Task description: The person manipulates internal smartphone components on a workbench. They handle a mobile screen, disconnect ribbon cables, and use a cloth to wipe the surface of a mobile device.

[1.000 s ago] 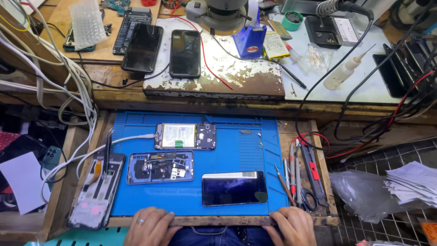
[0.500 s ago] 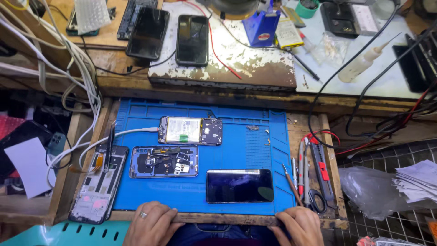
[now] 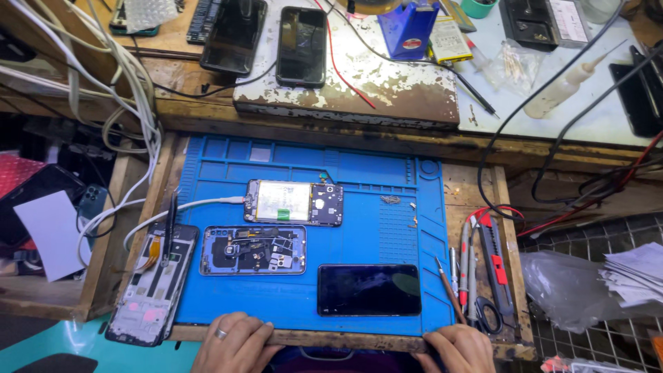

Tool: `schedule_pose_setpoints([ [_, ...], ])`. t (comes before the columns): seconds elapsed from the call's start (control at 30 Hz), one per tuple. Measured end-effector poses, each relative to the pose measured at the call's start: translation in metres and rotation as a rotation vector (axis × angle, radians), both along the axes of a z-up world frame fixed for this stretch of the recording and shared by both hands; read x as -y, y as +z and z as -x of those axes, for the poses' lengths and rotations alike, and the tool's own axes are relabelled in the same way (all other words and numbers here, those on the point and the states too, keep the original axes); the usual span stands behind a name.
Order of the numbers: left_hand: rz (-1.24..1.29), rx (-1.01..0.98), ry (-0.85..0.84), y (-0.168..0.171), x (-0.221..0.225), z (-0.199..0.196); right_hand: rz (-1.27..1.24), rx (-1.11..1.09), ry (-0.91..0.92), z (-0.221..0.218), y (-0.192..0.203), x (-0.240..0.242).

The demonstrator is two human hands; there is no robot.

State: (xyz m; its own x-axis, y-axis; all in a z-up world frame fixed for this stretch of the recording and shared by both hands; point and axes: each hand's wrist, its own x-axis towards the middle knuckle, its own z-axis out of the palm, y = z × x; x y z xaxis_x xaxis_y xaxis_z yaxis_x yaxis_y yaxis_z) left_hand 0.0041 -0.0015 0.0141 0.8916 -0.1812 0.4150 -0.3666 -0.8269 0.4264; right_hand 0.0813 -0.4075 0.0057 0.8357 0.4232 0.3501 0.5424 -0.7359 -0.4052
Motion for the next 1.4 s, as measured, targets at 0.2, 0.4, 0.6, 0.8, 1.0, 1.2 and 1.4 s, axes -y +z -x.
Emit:
schedule_pose_setpoints([
  [0.2, -0.130, 0.047, 0.343, 0.041, -0.034, 0.016, 0.007, -0.003, 0.036, -0.004, -0.008, 0.003],
  [0.4, -0.222, -0.198, 0.817, 0.053, -0.081, 0.021, -0.033, 0.001, 0.052, -0.019, 0.047, -0.024],
  [0.6, -0.166, -0.158, 0.816, 0.038, -0.075, 0.021, -0.181, -0.169, 0.283, -0.089, 0.122, -0.119],
  [0.8, -0.103, -0.058, 0.871, 0.024, -0.073, 0.019, -0.059, -0.218, 0.228, -0.197, 0.104, -0.288],
  [1.0, -0.118, 0.031, 0.864, 0.015, -0.081, 0.013, 0.234, -0.174, 0.129, -0.232, 0.072, -0.358],
  [1.2, -0.135, 0.105, 0.786, 0.005, -0.090, 0.014, 0.227, -0.210, 0.101, -0.236, 0.055, -0.375],
  [1.4, -0.147, -0.001, 0.841, 0.006, -0.089, 0.000, -0.131, -0.103, 0.159, -0.218, 0.101, -0.334],
])
